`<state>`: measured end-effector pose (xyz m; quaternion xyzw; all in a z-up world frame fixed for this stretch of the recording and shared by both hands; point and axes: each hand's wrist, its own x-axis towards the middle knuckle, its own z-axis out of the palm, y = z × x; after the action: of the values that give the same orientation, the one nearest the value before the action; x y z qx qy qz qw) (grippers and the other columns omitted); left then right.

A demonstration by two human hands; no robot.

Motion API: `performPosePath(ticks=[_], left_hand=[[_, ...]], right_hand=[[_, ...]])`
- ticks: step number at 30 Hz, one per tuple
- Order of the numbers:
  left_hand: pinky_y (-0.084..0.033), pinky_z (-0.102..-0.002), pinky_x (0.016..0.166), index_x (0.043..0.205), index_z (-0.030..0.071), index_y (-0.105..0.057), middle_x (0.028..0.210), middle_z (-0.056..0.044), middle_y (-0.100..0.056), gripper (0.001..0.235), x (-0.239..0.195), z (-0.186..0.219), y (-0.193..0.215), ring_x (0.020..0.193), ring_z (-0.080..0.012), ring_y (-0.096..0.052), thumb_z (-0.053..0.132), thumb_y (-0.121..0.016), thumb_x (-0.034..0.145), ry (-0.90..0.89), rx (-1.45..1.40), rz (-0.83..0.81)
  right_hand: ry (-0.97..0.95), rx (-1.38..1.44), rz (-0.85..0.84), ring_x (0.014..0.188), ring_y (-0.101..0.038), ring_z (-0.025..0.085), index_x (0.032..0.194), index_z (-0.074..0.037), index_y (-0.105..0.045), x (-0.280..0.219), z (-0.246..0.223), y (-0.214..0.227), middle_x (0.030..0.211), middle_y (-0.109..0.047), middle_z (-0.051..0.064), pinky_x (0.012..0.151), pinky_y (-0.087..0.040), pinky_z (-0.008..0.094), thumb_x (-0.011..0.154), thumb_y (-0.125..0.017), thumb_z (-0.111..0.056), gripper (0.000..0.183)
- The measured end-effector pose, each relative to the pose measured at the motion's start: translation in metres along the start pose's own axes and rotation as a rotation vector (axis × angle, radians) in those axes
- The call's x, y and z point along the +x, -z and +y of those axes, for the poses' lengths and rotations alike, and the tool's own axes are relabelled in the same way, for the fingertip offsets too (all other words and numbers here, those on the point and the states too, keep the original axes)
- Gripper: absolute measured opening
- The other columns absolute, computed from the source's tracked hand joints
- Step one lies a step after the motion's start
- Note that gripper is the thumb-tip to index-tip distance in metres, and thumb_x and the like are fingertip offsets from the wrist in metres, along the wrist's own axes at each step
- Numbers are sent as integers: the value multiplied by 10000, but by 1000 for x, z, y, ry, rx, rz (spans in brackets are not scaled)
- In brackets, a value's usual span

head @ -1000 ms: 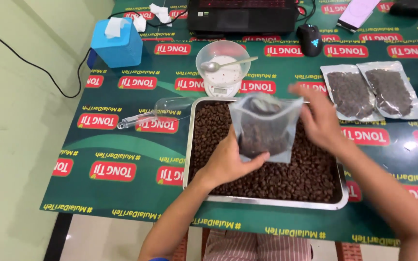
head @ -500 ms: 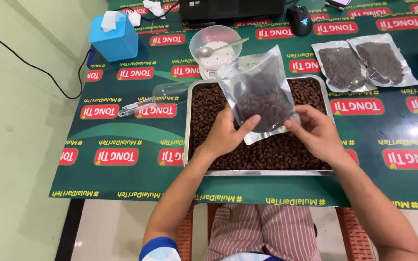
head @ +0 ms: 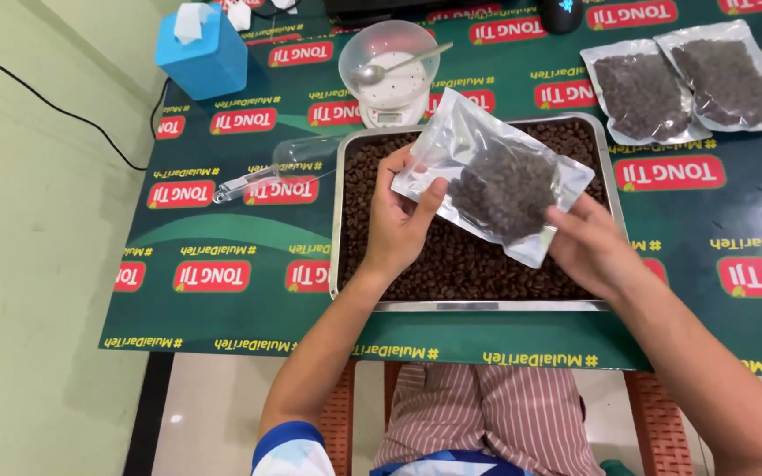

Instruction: Filling small plastic pouches with roasted coffee beans from a tray using hands and a small scoop.

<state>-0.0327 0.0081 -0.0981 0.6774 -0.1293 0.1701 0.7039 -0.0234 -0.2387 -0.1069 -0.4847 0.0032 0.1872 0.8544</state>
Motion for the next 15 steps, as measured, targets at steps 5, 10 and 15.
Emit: performPosePath(ticks=[5,10,15], left_hand=[[-384,-517,1271,1293,168,-489,1578,-151,-383,330,5,13,2,1521,-344,-404,387,-587,1065,-274,286,-98],[-511,-422,989,1111,5,-659,1163,-146,-617,274,13,29,14,1120,-313,-614,252,-548,1068,-583,561,-276],[-580,-406,1016,1428,146,-560,1306,-97,-629,324,9,19,17,1177,-276,-671,245,-564,1120,-524,675,-422]], right_hand=[[-44,4,94,1321,-564,278,1537,-144,-414,-1,-8,-10,1490,-555,96,1063,-489,458,859,-580,-165,698],[125,122,112,1092,-675,216,1386,-88,-546,14,-3,21,1281,-665,85,918,-593,365,856,-735,-166,569],[87,385,179,1098,-699,211,1340,-132,-621,9,-26,10,1251,-704,58,851,-614,332,821,-758,-284,558]])
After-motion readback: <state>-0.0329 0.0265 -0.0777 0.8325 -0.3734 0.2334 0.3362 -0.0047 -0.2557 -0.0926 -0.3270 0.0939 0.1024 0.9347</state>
